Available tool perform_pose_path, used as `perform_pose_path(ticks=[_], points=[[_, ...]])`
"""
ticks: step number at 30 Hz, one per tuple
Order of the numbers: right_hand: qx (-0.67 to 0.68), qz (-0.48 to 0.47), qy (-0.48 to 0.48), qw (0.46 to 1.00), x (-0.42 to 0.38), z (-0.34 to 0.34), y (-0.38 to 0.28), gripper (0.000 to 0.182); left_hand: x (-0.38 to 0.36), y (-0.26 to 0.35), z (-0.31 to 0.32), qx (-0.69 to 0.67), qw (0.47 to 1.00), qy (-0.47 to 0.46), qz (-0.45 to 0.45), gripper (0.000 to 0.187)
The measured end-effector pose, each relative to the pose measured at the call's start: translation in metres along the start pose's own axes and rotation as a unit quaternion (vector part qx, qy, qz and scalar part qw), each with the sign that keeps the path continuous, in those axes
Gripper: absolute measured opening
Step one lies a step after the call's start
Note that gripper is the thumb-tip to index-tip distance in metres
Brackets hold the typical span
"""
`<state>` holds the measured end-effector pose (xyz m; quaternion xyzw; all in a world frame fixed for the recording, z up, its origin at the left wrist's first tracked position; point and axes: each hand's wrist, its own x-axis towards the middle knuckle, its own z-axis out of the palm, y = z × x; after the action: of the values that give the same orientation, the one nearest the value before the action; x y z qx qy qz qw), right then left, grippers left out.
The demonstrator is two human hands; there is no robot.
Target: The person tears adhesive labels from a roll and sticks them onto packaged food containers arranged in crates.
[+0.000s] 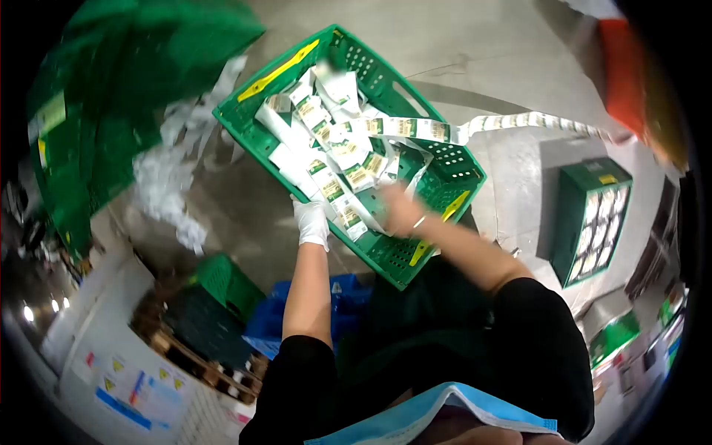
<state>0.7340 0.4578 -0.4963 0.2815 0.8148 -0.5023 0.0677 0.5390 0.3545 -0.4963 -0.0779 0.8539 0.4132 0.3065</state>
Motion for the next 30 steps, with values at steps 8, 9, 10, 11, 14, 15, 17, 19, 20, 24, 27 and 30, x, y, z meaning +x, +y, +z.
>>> perform_pose_path(ticks=[8, 9, 10, 11, 14, 15, 17, 19, 20, 24, 27, 30], points=[[-0.312, 0.21, -0.266, 0.887, 0.108, -0.085, 0.266, 0.044, -0.01, 0.002, 0.007, -0.165, 0.98, 0.097, -0.05, 0.058], [-0.295, 0.216, -0.268, 0.892, 0.111, -0.088, 0.258, 0.037, -0.01, 0.004, 0.005, -0.229, 0.967, 0.108, -0.041, 0.058], [-0.296, 0.151, -0.227, 0.916, 0.106, -0.087, 0.264, 0.032, -0.01, 0.01, 0.005, -0.237, 0.964, 0.121, -0.028, 0.059], [-0.174, 0.197, -0.221, 0.939, 0.099, -0.105, 0.236, 0.031, -0.013, 0.018, 0.001, -0.248, 0.959, 0.134, -0.012, 0.06], [-0.158, 0.043, -0.1, 0.981, 0.072, -0.148, 0.181, 0.034, -0.025, 0.03, -0.028, -0.212, 0.956, 0.196, -0.056, 0.056], [-0.119, 0.052, -0.108, 0.986, 0.067, -0.17, 0.155, 0.032, -0.025, 0.033, -0.038, -0.229, 0.95, 0.2, -0.073, 0.053], [-0.118, 0.057, -0.085, 0.988, 0.066, -0.216, 0.079, 0.021, -0.025, 0.021, -0.071, -0.299, 0.922, 0.233, -0.081, 0.038], [-0.028, 0.091, -0.096, 0.991, 0.064, -0.246, 0.045, 0.014, -0.047, 0.051, -0.103, -0.298, 0.912, 0.265, -0.096, 0.031], [0.041, 0.076, -0.092, 0.992, 0.057, -0.246, 0.06, 0.011, -0.054, 0.034, -0.104, -0.302, 0.906, 0.28, -0.091, 0.028], [0.006, 0.001, -0.135, 0.991, 0.029, -0.296, -0.087, 0.012, -0.122, 0.037, -0.175, -0.46, 0.821, 0.329, -0.078, 0.028], [0.047, -0.063, -0.092, 0.993, 0.008, -0.311, -0.158, 0.014, -0.186, 0.042, -0.213, -0.488, 0.789, 0.367, -0.067, 0.025], [0.046, -0.141, -0.121, 0.981, -0.008, -0.301, -0.221, 0.009, -0.245, 0.021, -0.258, -0.515, 0.743, 0.427, -0.028, 0.025]])
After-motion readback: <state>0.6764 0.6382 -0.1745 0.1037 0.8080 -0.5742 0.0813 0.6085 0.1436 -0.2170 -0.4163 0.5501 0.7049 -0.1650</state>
